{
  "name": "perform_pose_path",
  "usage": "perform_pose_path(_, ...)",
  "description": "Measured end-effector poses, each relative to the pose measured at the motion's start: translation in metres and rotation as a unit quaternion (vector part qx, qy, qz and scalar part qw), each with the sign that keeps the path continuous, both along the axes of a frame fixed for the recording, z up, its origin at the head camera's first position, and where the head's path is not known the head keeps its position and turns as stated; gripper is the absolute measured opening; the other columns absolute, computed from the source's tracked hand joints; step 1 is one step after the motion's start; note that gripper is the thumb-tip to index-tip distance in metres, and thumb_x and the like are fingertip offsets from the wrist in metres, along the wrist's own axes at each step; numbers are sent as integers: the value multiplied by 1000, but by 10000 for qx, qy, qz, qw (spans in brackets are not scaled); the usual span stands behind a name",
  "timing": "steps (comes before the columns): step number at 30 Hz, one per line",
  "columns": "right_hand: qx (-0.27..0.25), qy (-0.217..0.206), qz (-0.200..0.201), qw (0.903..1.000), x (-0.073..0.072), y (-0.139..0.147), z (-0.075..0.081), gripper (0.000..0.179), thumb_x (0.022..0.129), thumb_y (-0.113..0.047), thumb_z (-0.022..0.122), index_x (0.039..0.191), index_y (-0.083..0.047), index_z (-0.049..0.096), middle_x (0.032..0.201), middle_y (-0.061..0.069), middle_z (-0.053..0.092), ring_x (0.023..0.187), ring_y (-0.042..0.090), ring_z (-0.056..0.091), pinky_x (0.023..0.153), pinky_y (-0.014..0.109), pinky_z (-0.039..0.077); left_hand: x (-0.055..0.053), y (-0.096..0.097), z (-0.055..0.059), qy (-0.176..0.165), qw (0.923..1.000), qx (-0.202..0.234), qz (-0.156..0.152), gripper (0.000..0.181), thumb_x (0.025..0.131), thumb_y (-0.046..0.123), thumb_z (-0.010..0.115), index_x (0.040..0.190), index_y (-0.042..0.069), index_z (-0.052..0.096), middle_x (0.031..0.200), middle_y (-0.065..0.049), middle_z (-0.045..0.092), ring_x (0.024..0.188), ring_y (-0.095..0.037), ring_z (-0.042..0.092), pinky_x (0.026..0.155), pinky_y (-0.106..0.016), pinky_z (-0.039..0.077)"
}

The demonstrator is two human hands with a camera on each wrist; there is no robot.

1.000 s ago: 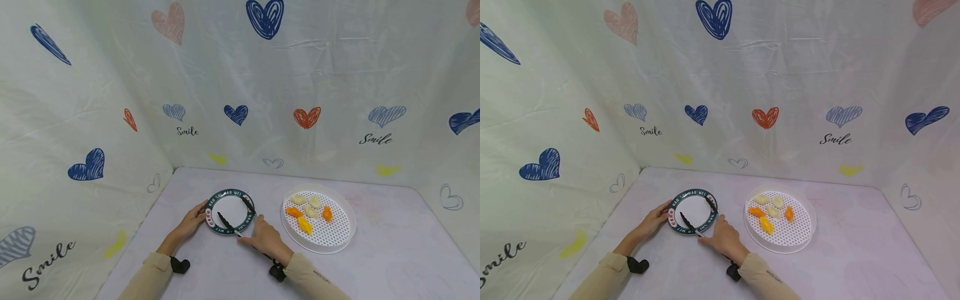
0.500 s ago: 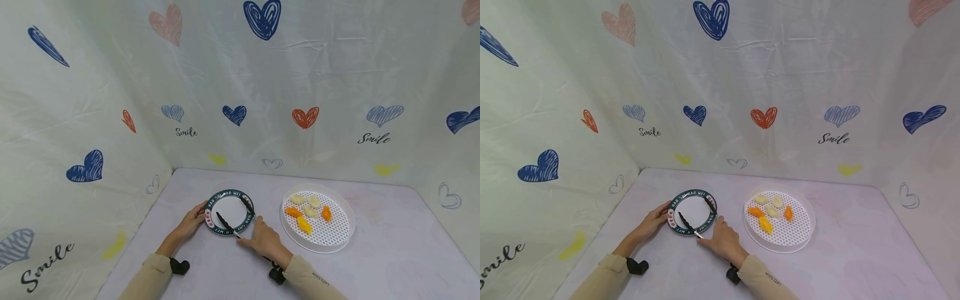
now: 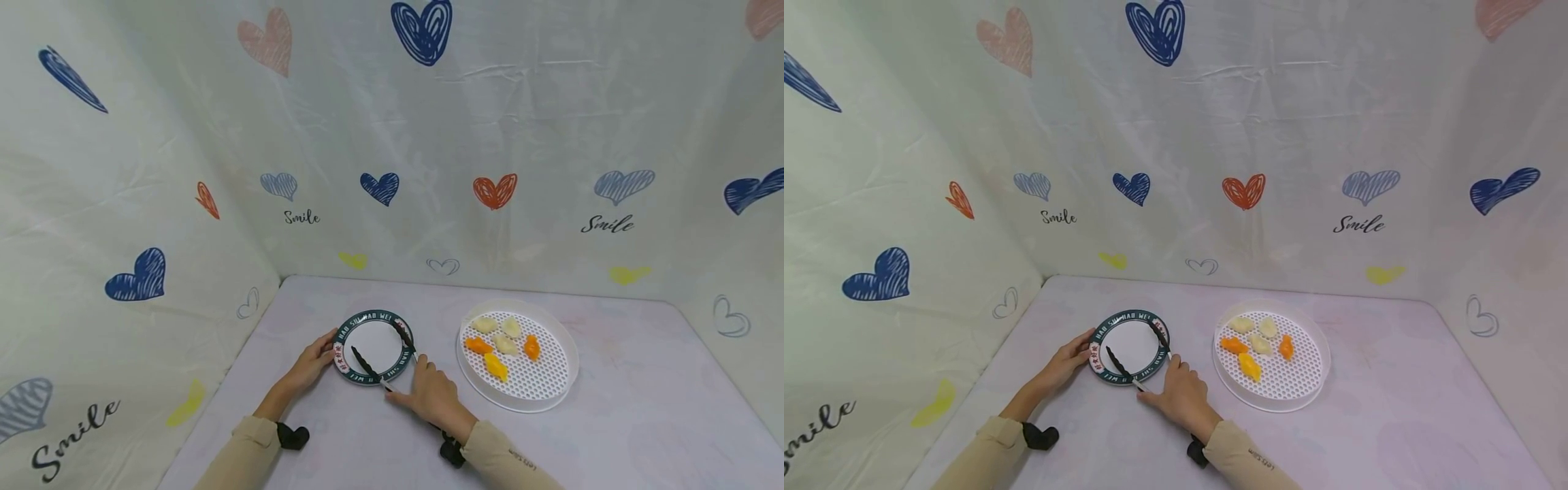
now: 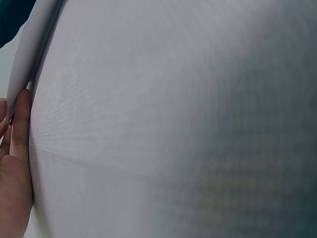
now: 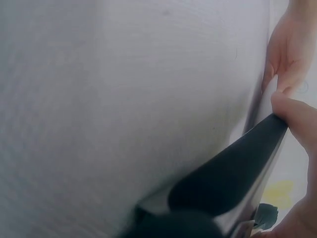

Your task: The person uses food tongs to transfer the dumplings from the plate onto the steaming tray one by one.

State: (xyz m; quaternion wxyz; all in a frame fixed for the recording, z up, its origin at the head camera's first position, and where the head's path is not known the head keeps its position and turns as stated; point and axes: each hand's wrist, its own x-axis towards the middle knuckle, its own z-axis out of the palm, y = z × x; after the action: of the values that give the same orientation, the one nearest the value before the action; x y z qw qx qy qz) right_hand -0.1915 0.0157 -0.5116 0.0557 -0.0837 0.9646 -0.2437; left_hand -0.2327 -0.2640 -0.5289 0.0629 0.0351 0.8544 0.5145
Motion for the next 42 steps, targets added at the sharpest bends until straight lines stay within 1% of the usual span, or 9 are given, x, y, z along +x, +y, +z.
perform_pose_path(8, -54, 31, 8, 10000, 2, -2, 0, 102, 68, -70, 78, 124, 10, 47, 103, 26, 58, 81, 34, 59, 61, 49, 52, 0, -2, -1, 75, 10000, -4, -13, 54, 103, 5, 49, 153, -4, 30, 156, -25, 33, 141, -41, 33, 117, -54, 22)
perform_pose_path(13, -75, 2, 50, 10000, 2, -2, 2, 108, 72, -70, 75, 133, 13, 42, 115, 33, 56, 90, 40, 60, 68, 53, 55, 0, -4, -1, 88, 9999, -50, -27, 54, 103, 5, 49, 154, -3, 30, 156, -25, 34, 141, -41, 33, 117, -54, 22)
perform_pose_path(16, -127, -35, 59, 9999, 3, -1, 4, 109, 75, -70, 72, 137, 13, 39, 120, 35, 53, 89, 40, 60, 69, 52, 55, -1, -5, -1, 83, 9999, -77, -47, 54, 104, 6, 49, 154, -3, 30, 156, -25, 32, 143, -42, 31, 117, -54, 21)
perform_pose_path(23, -359, 55, 128, 9993, 6, 10, 14, 103, 84, -65, 66, 140, 15, 34, 126, 37, 49, 95, 41, 60, 70, 52, 56, -3, -5, 1, 51, 9999, -37, -140, 53, 104, 5, 47, 153, -4, 29, 155, -27, 33, 143, -42, 30, 118, -55, 20)
perform_pose_path(28, -784, 158, 271, 9964, 6, 26, 27, 89, 92, -55, 64, 140, 14, 35, 122, 32, 51, 86, 32, 59, 72, 45, 56, -5, -5, 5, 52, 9996, -74, -262, 54, 104, 5, 46, 153, -6, 28, 155, -28, 33, 142, -43, 32, 117, -54, 25)
perform_pose_path(31, -1136, 471, 409, 9916, 5, 38, 36, 72, 96, -47, 63, 137, 9, 44, 122, 26, 54, 94, 29, 58, 83, 44, 55, -5, -7, 8, -16, 9997, -88, -236, 53, 104, 4, 46, 153, -6, 28, 153, -29, 36, 140, -43, 35, 114, -53, 30)
perform_pose_path(33, -1346, 888, 446, 9859, 5, 47, 42, 58, 97, -42, 63, 132, 3, 51, 117, 18, 57, 96, 26, 56, 83, 41, 54, -5, -8, 10, -61, 9998, 0, -184, 53, 104, 4, 46, 153, -6, 28, 150, -29, 39, 139, -42, 38, 113, -52, 33)
perform_pose_path(38, -1620, 2319, 443, 9581, -2, 84, 57, 33, 96, -29, 68, 117, -5, 60, 96, 4, 52, 87, 18, 48, 69, 32, 47, -5, -9, 14, 121, 9999, -19, -90, 54, 103, 2, 47, 153, -7, 28, 144, -31, 44, 130, -43, 48, 106, -49, 44)
perform_pose_path(42, -1545, 3086, 441, 9375, -10, 122, 63, 30, 93, -19, 71, 114, -1, 59, 100, 7, 55, 94, 22, 50, 76, 37, 47, -4, -14, 19, 523, 9972, -541, 19, 54, 103, 5, 49, 152, -6, 30, 139, -29, 50, 123, -43, 55, 103, -50, 46)
